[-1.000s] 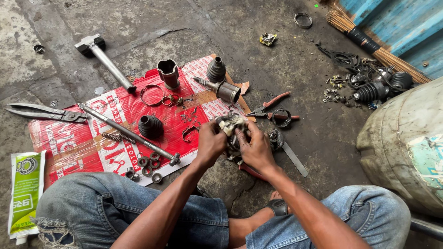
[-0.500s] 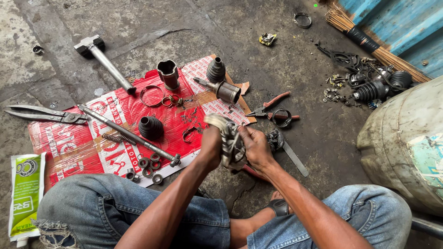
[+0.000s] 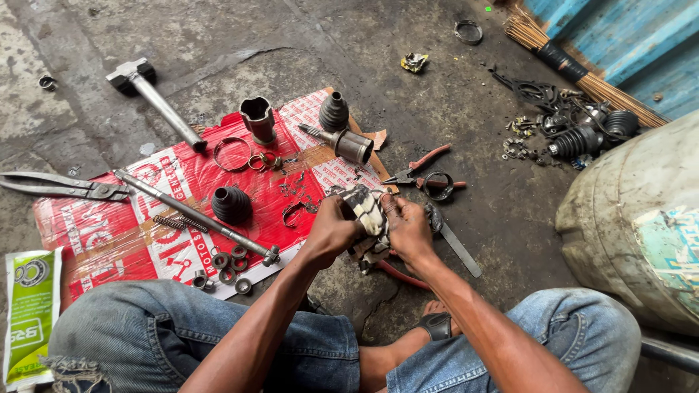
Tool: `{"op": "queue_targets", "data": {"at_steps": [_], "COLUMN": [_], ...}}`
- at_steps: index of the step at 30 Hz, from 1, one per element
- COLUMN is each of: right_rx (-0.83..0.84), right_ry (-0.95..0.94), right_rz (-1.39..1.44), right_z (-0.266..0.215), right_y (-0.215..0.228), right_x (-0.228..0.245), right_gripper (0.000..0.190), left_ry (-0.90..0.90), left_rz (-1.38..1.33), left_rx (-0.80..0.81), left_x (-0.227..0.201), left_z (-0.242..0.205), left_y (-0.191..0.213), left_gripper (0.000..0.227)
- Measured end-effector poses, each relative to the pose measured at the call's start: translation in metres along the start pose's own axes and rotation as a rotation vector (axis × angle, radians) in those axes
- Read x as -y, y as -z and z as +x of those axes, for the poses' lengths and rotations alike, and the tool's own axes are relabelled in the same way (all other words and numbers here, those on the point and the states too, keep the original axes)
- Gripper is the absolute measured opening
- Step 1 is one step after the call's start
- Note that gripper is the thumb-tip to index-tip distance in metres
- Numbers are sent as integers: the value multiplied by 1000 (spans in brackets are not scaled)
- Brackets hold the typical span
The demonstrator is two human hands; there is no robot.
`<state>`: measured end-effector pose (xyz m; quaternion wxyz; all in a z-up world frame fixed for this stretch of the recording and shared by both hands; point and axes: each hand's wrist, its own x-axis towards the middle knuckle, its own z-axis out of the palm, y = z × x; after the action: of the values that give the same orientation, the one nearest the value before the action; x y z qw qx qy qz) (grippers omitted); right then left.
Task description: The person wipes grease from metal axle components with a cloth and slides a black rubber boot onto a metal shaft by hand.
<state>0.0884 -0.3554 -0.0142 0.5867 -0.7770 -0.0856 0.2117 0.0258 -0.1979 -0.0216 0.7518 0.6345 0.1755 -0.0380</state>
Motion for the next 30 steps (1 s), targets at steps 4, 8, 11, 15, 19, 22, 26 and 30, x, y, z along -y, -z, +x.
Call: {"op": "queue_targets", "data": {"at_steps": [4,8,11,15,19,22,26,30], "right_rx": [79,225,300,397,267,245,265,177], "right_ry": [0,35,18,105,273,152,24,-30], "right_rz": [33,79,199,145,-184,-31,188,311], "right_z": [4,6,5,3,1,-3,-3,-2], "right_y": [-1,-4,-9,-7,-2,-3,-4,-1], "right_x": [-2,-4,-7,-6,0,1,2,4], "right_gripper": [32,20,21,24,32,35,41,43], "left_ry": [-155,-112,-224,-199,-140,-69,-54,49], "left_rz": [-177,-241,-194,-148,-232,-139,-194,-376], "left_rx": [-66,-280,-351,-399,-406,-450,-382,-196], "left_x": [-4,4,13,21,20,18,10,12], "left_z": [-7,-7,-1,4,6,5,5,11], "left_y": [-6,-13,-15,-13,-13,-11,1,4], "left_gripper": [33,26,20,22,32,42,51,42]}}
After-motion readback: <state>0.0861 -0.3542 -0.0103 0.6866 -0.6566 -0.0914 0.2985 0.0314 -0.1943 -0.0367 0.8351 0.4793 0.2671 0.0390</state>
